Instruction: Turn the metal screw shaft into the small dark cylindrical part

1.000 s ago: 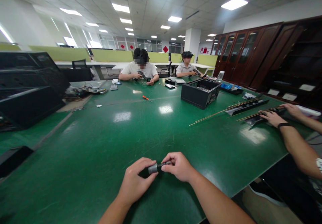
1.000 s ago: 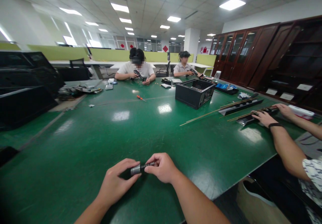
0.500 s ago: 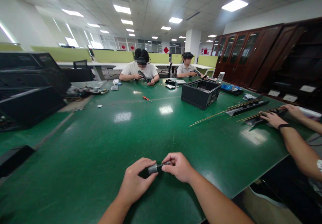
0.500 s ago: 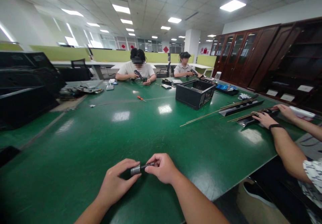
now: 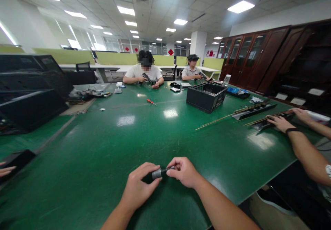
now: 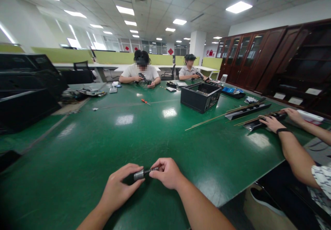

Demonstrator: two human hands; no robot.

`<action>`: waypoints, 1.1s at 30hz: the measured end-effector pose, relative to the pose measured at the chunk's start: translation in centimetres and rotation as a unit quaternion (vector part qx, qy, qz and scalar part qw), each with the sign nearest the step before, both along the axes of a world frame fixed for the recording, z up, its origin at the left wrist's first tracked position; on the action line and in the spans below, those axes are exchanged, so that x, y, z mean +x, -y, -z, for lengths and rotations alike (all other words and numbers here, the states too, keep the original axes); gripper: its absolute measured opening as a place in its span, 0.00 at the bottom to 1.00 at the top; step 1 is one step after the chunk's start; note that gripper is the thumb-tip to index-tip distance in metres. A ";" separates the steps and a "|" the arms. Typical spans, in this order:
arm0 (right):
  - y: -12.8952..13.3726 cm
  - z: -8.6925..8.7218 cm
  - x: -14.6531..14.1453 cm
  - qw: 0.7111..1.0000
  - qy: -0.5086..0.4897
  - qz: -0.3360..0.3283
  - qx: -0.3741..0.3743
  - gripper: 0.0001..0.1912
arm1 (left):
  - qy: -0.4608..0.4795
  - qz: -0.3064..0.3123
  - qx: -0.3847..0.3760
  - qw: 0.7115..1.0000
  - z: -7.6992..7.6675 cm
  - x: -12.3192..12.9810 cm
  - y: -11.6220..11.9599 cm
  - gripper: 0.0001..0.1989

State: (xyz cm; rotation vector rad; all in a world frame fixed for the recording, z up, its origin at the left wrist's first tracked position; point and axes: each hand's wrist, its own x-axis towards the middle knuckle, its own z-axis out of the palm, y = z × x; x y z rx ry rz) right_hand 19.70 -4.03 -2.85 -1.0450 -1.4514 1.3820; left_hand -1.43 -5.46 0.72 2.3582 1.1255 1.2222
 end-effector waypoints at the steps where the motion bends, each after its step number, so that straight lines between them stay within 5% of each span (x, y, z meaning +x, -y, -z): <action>1: 0.0 0.0 0.0 1.000 0.000 -0.001 -0.001 0.10 | 0.000 0.000 0.000 1.000 0.0 0.0 0.0 0.10; 33: 0.1 -0.3 -0.1 1.000 -0.007 0.003 -0.005 0.09 | 0.006 0.000 -0.003 1.000 -0.1 -0.1 0.1 0.10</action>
